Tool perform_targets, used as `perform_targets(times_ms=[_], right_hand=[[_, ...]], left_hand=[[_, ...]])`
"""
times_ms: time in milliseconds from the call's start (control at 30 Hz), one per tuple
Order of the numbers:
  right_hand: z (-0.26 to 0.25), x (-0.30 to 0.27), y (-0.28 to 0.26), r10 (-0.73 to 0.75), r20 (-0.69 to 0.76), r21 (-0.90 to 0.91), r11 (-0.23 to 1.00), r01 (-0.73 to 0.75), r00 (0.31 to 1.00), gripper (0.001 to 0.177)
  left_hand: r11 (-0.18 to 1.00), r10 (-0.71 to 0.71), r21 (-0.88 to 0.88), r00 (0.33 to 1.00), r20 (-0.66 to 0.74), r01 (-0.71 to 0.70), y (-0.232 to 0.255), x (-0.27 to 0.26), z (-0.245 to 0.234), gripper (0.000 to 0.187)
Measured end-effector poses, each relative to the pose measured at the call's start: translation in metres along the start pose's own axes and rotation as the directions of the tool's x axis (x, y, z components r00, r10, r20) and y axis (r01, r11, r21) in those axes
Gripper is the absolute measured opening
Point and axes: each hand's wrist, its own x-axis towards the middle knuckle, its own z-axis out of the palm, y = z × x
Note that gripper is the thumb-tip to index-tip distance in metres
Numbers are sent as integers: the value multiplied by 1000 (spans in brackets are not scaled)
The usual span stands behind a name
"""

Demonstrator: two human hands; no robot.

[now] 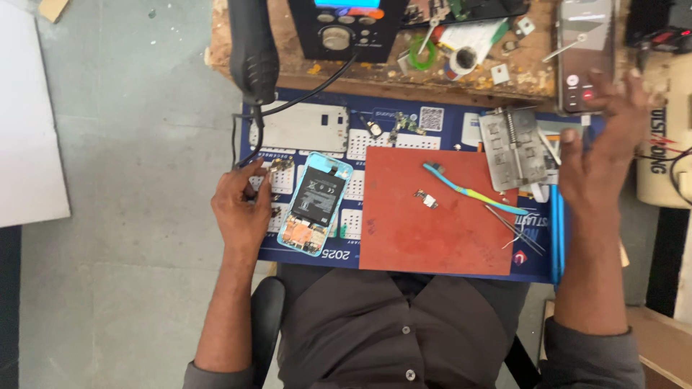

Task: The person handles small electronic components on a workbench, using tweezers and a toothbrush to clean and inspect them. The person also picks up a smartphone and a bottle of liquid, then continues to manipulate the components with tools.

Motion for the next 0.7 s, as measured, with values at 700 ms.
perform_targets(times_ms=[700], right_hand=[[11, -95, 85, 285, 136, 56, 954, -295, 949, 24]], left_hand=[[979, -94, 196, 970, 222, 50, 7, -4, -44, 28]])
